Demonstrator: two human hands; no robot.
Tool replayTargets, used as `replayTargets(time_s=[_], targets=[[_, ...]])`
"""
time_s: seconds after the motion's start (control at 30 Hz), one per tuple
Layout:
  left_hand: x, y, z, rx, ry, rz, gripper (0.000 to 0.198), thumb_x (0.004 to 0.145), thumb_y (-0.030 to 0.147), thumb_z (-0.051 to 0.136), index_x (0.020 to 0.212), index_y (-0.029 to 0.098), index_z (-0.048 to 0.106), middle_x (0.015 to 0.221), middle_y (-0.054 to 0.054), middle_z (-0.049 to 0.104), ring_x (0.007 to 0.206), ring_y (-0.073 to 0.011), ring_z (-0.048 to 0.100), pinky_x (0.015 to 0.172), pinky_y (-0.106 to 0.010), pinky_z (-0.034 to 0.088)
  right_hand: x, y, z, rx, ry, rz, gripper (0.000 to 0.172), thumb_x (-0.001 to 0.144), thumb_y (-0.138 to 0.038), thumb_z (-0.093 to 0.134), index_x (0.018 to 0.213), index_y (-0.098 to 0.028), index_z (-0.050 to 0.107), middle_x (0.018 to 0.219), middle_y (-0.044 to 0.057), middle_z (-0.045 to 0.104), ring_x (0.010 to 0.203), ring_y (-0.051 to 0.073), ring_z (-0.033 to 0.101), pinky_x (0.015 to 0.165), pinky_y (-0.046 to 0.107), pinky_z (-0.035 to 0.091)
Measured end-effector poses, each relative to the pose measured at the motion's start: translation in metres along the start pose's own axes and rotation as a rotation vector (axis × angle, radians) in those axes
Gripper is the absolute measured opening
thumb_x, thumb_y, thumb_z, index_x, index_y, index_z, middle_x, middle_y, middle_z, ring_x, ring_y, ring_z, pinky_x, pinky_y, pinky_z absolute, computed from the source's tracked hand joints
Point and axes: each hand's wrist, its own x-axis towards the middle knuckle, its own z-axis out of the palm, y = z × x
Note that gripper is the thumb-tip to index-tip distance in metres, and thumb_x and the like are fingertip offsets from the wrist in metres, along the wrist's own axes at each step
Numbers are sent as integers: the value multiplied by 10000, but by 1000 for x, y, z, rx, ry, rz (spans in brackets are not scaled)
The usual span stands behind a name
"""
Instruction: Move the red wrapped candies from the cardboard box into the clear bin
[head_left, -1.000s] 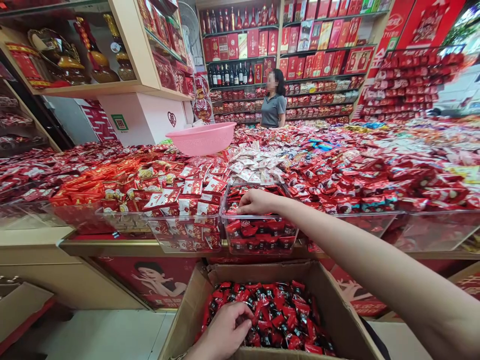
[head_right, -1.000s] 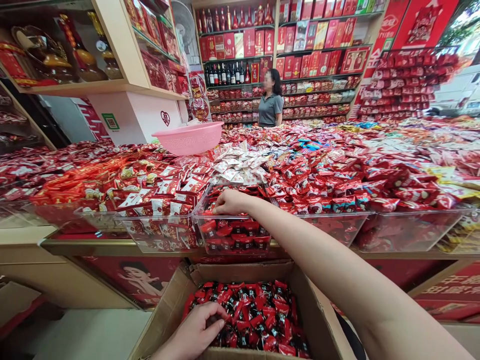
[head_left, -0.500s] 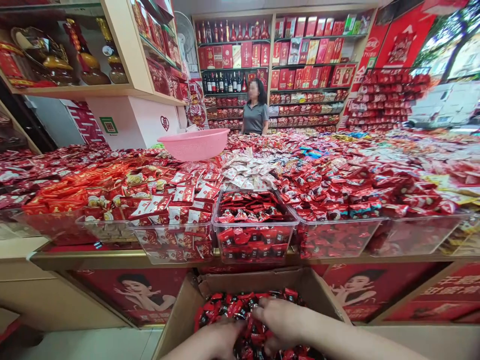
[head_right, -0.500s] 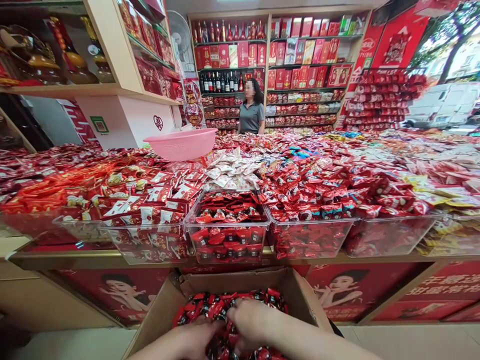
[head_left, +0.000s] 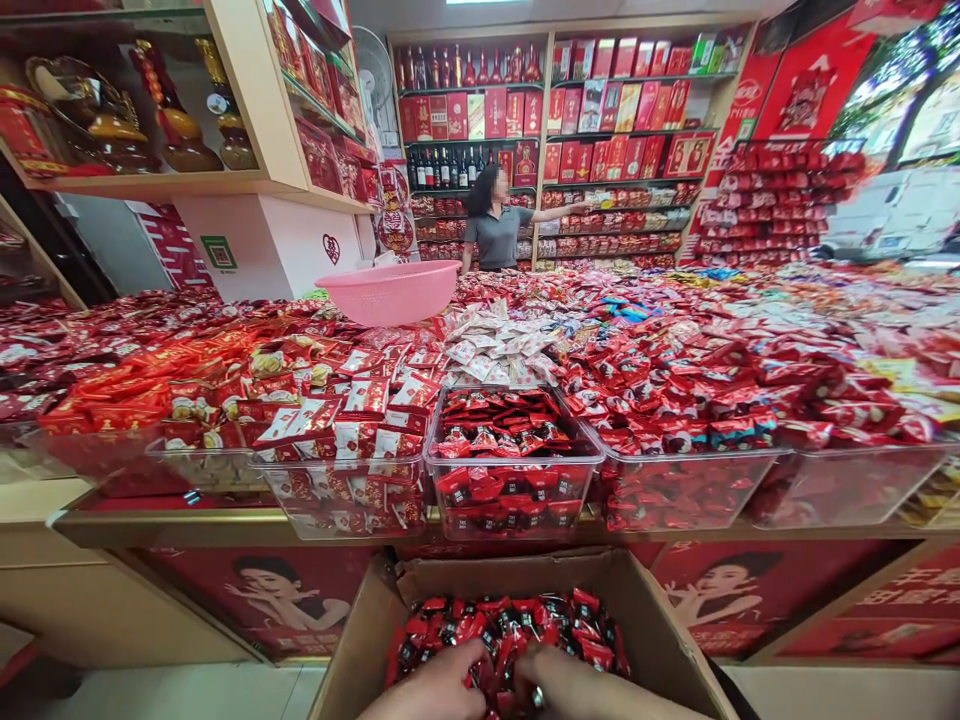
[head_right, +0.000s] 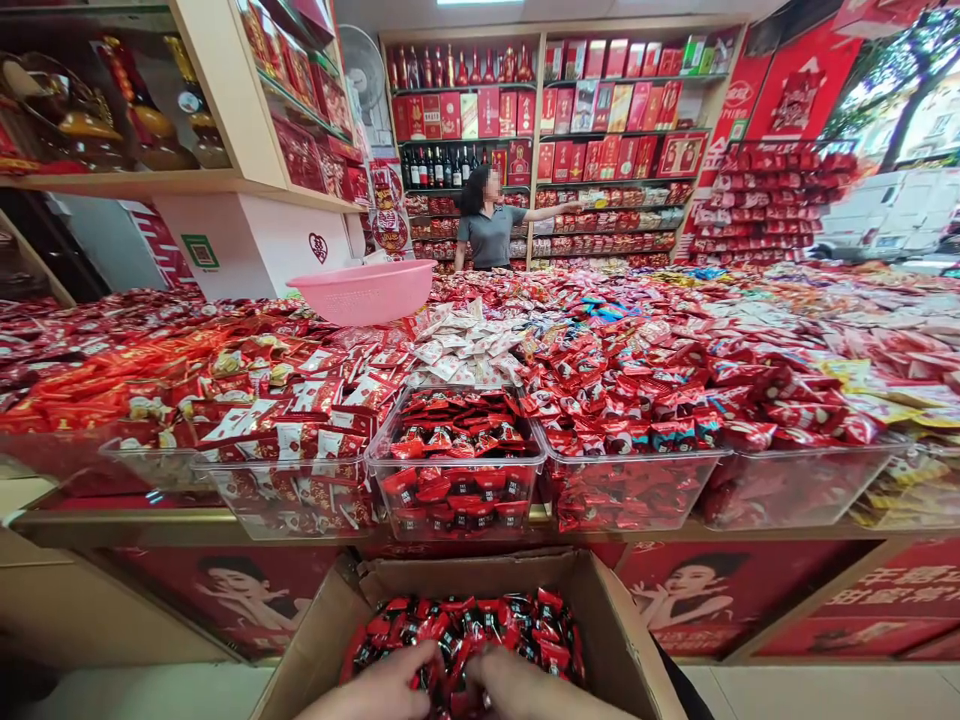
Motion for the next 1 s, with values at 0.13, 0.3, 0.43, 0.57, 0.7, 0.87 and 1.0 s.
replayTargets(time_s=[0.13, 0.3, 0.43, 0.57, 0.7, 0.87, 1.0], targets=[[5, 9, -1, -285, 75, -33, 163, 677, 348, 478, 756, 206, 493, 613, 24, 546, 567, -148, 524, 548, -253, 388, 5, -22, -13, 181, 144, 72, 481, 419, -128, 642, 857, -208, 459, 824, -24, 533, 775, 156, 504, 646, 225, 388], [9, 19, 4, -537, 93, -15, 350, 586, 497, 557, 726, 187, 474, 604, 42, 524, 504, -116, 492, 530, -243, 373, 1, -49, -17, 448, 73, -95, 585, 372, -36, 633, 877, -205, 391, 830, -30, 521, 776, 148, 502, 652, 219, 397], [11, 20, 9, -629, 122, -26, 355, 557, 476, 592, 687, 189, 429, 569, 56, 519, 409, -85, 445, 432, -216, 335, -1, -53, -12, 420, 163, -144, 683, 338, -11, 641, 947, -194, 393, 923, 11, 489, 884, 182, 480, 781, 269, 365], [9, 22, 7, -862, 92, -84, 372, 555, 469, 598, 635, 205, 348, 460, 81, 494, 311, -68, 414, 333, -175, 250, 1, -45, -7, 531, 140, -63, 721, 399, -37, 632, 1029, -221, 334, 880, 3, 495, 801, 171, 527, 671, 268, 419], [2, 34, -4, -1143, 58, -126, 338, 580, 417, 606, 627, 201, 350, 464, 68, 531, 329, -78, 478, 314, -150, 218, -6, -51, -21, 512, 176, -157, 601, 528, -99, 587, 1057, -224, 329, 940, 29, 494, 820, 157, 535, 679, 272, 435], [-7, 47, -20, -1369, 103, -324, 232, 610, 347, 595, 689, 166, 471, 539, 14, 597, 403, -91, 552, 318, -123, 278, -22, -65, -45, 31, 252, -519, 493, 557, -134, 612, 1014, -213, 446, 1121, 70, 460, 1035, 184, 432, 868, 284, 360], [-10, 55, -28, -1434, -83, -501, 297, 661, 353, 533, 697, 59, 560, 500, -56, 598, 396, -91, 548, 311, -126, 334, -31, -69, -54, -254, 418, -633, 206, 744, -116, 426, 906, -216, 504, 993, 65, 566, 896, 143, 523, 773, 269, 430]])
